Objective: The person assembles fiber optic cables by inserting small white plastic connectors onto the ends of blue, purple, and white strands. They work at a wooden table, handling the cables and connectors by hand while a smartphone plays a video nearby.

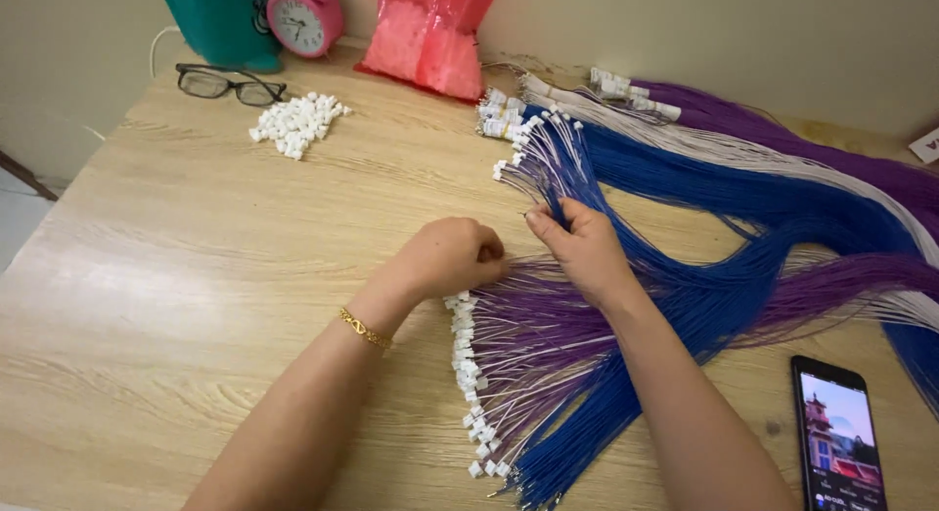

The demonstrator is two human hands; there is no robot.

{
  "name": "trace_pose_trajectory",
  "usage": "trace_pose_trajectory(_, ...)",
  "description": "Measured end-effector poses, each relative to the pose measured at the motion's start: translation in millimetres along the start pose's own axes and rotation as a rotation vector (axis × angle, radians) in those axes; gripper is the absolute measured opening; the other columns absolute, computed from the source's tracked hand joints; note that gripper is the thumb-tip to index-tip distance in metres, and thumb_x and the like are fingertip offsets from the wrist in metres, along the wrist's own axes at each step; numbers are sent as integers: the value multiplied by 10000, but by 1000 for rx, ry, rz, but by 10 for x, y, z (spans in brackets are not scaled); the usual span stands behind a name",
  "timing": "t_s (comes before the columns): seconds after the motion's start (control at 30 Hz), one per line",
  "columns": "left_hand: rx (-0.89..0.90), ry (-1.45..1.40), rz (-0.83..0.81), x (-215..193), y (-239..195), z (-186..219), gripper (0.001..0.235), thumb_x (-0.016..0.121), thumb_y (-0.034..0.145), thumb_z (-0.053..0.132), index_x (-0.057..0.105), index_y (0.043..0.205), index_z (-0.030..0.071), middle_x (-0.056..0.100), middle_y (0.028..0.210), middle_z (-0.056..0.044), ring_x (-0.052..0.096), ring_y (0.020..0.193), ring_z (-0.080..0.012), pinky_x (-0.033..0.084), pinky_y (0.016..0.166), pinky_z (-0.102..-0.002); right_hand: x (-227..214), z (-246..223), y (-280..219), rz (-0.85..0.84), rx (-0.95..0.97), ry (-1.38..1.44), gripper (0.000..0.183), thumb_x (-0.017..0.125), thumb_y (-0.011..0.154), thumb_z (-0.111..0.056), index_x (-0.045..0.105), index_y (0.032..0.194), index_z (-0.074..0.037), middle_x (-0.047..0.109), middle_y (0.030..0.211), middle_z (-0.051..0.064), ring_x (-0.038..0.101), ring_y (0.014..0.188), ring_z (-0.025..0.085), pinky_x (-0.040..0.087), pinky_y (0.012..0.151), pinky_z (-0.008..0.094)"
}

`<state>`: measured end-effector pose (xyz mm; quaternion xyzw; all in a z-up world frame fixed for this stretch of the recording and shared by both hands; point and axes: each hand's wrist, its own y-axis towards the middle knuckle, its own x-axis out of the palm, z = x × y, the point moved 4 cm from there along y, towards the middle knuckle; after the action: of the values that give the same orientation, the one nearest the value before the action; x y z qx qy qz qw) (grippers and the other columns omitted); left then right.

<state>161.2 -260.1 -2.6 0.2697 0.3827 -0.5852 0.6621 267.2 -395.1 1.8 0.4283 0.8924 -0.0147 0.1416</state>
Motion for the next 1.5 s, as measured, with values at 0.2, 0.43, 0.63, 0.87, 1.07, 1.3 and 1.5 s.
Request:
trace_pose_trajectory(0.2, 0, 86, 6, -1, -6, 24, 300, 608, 827, 406, 760, 977, 195, 732, 865, -46, 693, 911, -296, 544, 811, -405, -18, 35, -6, -7, -9, -3, 112, 727, 884, -188, 713, 871, -77, 540, 542, -12, 471, 552, 77, 377, 510, 203)
trace_pose_trajectory(0.43, 54, -140, 111, -274, -76, 261, 267, 549, 897, 330, 722, 966, 139, 729, 761, -69, 694, 856, -325, 535, 781, -432, -37, 230, 147, -2, -11, 110, 180, 679, 927, -190, 639, 816, -54, 464, 469, -7, 400, 426, 55, 305, 430, 175)
trace_pose_trajectory(0.63, -15, -622, 216, -256, 179, -95, 190, 713, 810, 213, 708, 944, 78, 679, 697, -47, 626, 527, -132, 504, 479, -245, -56, 166, 136, -12, 17, 185, 205, 684, 928, -193, 616, 809, -41, 464, 496, -10, 398, 421, 53, 312, 421, 176)
trace_pose_trajectory(0.87, -102, -1304, 116, 119, 318, -528, 184, 548, 951, 113, 624, 1109, 56, 710, 906, -16, 702, 752, -91, 582, 658, -190, -71, -4, 55, 40, 17, 161, 162, 718, 894, -161, 644, 869, -18, 462, 497, 7, 402, 448, 66, 327, 444, 189)
trace_pose_trajectory(1.07, -35, -1415, 168, 163, 280, -416, 214, 624, 919, 73, 596, 1123, 17, 720, 929, -122, 721, 740, -149, 621, 636, -234, -42, 5, 78, 43, -85, 44, 118, 703, 906, -160, 682, 910, -44, 512, 529, 11, 456, 510, 62, 382, 501, 194)
trace_pose_trajectory(1.3, 12, -1335, 241, 209, 321, -405, 226, 713, 883, 167, 696, 1093, 82, 699, 818, -100, 691, 623, -128, 607, 527, -212, 63, -10, 23, -9, -114, 9, 138, 650, 938, -176, 674, 910, -43, 494, 438, 38, 458, 435, 103, 386, 466, 210)
trace_pose_trajectory(1.5, 25, -1368, 209, 188, 258, -314, 261, 669, 909, 172, 688, 1154, 83, 695, 846, -92, 703, 714, -134, 630, 642, -238, 32, 37, 71, -50, -91, -50, 133, 643, 943, -190, 680, 941, -63, 628, 577, 52, 533, 545, 84, 437, 548, 216)
